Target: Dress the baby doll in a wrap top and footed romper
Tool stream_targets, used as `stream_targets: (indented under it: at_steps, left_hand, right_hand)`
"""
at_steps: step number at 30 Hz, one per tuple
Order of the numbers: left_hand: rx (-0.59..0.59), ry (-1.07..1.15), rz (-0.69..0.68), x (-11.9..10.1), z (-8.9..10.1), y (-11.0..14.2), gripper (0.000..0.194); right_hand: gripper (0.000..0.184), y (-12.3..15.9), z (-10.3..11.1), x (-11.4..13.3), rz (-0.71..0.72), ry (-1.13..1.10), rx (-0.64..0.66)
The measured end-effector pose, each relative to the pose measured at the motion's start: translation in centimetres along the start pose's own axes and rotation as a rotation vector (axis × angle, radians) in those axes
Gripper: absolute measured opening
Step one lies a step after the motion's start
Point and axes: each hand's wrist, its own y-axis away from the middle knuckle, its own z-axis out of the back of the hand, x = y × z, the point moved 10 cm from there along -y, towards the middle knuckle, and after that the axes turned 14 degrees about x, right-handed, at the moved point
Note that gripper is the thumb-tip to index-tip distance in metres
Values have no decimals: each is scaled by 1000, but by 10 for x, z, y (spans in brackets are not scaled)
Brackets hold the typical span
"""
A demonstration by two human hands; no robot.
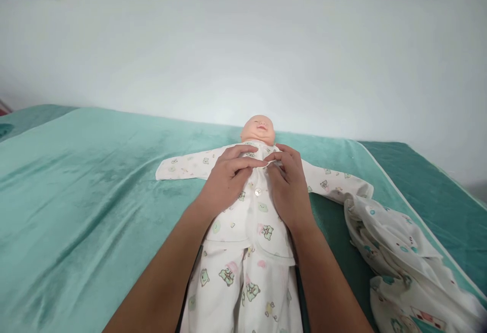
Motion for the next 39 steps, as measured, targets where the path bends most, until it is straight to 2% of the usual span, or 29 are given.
stream_targets:
  at_steps: [7, 12, 16, 20, 22, 24, 27, 29, 33, 36, 39]
  left_hand:
    - [-53, -20, -19, -1, 6, 1, 35]
    - [-49, 85, -37, 3, 7, 1, 24]
    - [80, 167, -53, 3, 4, 2, 12]
    - [306, 69, -96, -5, -4, 5, 14]
    - [382, 32, -119, -6, -7, 7, 14]
    - [410, 5, -140, -7, -7, 7, 12]
    - [409, 2, -148, -8, -7, 8, 8]
    - [402, 34, -138, -9, -6, 8, 6]
    - [409, 76, -121, -11, -7, 9, 7]
    - [402, 74, -123, -10, -6, 9, 7]
    - [377, 78, -120, -7, -5, 8, 6]
  right_hand:
    - [10, 2, 7, -2, 35, -111, -78]
    - [9, 5, 15, -4, 43, -181, -161]
    - [6, 7, 16, -4, 10, -207, -183]
    - [6, 8, 16, -2, 16, -204, -187]
    - [6, 8, 16, -4, 18, -218, -190]
    - [7, 8, 18, -4, 32, -231, -202]
    - [20, 11, 21, 5, 110, -209, -227]
    - [32, 11, 19, 14, 150, -168, -181]
    - [45, 10, 0, 24, 178, -109, 35]
    - [39, 11, -3, 31, 228, -62, 83]
    - [19, 12, -1, 41, 325, -44, 67]
